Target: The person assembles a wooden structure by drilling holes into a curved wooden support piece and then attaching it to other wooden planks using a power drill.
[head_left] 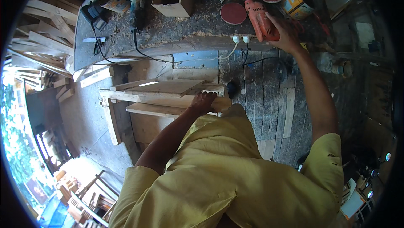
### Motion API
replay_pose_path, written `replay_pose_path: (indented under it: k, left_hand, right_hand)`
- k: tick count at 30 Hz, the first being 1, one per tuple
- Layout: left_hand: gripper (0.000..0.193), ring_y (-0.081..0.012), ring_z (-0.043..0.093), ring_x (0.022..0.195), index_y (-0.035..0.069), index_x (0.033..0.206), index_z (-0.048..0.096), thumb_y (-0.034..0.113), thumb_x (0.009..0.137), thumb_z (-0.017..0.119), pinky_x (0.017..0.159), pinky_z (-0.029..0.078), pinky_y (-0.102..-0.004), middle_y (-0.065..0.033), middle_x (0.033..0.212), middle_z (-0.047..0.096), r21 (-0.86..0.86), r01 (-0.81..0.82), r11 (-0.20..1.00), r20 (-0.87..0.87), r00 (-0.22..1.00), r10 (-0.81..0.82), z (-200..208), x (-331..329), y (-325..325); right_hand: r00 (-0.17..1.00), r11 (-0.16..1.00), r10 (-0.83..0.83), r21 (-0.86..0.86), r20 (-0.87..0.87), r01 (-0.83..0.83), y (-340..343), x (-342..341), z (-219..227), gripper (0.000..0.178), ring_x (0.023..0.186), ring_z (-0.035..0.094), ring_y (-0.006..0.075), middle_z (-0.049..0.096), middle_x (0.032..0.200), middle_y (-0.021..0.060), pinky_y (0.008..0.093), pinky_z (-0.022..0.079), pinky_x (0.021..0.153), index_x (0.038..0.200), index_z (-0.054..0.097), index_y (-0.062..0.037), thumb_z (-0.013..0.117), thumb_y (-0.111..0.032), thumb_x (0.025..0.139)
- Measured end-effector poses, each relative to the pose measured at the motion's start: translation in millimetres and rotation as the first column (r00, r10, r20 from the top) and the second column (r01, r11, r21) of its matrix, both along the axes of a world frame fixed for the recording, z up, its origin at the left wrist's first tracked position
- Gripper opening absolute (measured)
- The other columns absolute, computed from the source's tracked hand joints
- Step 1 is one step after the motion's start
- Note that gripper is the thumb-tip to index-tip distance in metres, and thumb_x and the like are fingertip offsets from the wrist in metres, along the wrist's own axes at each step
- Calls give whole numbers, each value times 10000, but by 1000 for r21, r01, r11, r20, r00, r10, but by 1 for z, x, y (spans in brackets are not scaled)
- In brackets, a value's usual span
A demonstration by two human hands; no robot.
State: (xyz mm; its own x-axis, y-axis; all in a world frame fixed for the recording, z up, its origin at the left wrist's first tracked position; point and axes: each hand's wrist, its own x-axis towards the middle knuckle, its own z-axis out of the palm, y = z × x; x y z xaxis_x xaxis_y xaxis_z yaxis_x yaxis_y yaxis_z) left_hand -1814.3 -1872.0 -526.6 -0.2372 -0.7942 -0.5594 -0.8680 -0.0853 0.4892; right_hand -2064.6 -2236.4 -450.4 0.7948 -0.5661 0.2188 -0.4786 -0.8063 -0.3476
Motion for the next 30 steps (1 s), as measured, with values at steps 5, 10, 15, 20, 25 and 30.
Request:
replay_pose_path:
  k: [5, 10, 15, 20, 25, 30]
  left_hand:
    - [760, -340, 519, 1269, 95, 1321, 542, 500, 732, 799, 1062, 409, -475, -169, 1337, 573, -24, -53, 998, -103, 993, 50, -18, -16, -1]
    - [740, -337, 489, 1315, 106, 1380, 522, 484, 791, 761, 1120, 364, -460, -169, 1399, 540, 139, -21, 990, -177, 983, 45, -6, -34, -18]
    - [642, -338, 544, 1257, 107, 1348, 555, 520, 871, 672, 1086, 390, -485, -159, 1333, 596, 121, -75, 990, -152, 984, 93, -7, -35, -20]
    - [558, -343, 559, 1229, 145, 1270, 633, 544, 881, 642, 1062, 401, -495, -162, 1269, 631, 157, -104, 982, -145, 981, 127, -3, -33, -24]
    - [559, -352, 583, 1178, 122, 1199, 661, 553, 842, 674, 1017, 422, -510, -161, 1210, 653, 143, -120, 982, -138, 980, 140, -6, -30, -19]
    - [720, -359, 602, 1131, 80, 1148, 658, 635, 702, 764, 980, 438, -513, -177, 1147, 658, 74, -106, 992, 10, 994, 106, -5, -13, -11]
  right_hand:
    - [997, 1000, 16, -20, -77, -17, 4, -5, 11, 1075, 1271, 503, 303, 517, 1397, 80, 452, 370, 1072, 1537, 313, -242, 874, -181, 622]
    - [995, 998, -10, -63, -103, 3, 4, -11, 21, 1077, 1264, 510, 305, 525, 1376, 96, 450, 356, 1075, 1541, 304, -225, 869, -173, 626]
    - [999, 999, -10, 32, -37, 11, -5, -11, 20, 1075, 1266, 509, 308, 532, 1373, 97, 480, 333, 1094, 1539, 305, -203, 872, -191, 626]
    - [992, 995, -69, -74, -104, 61, -5, -13, 18, 1099, 1272, 506, 308, 542, 1367, 95, 483, 319, 1108, 1532, 316, -201, 895, -228, 597]
    - [989, 991, -100, -97, -112, 90, 11, -18, 14, 1082, 1268, 506, 312, 548, 1362, 97, 485, 297, 1121, 1517, 334, -204, 898, -262, 596]
    - [886, 962, -249, -3, 392, 271, 107, 13, 9, 621, 1187, 568, 309, 612, 1268, 120, 454, 402, 1045, 1354, 550, -133, 785, -203, 784]
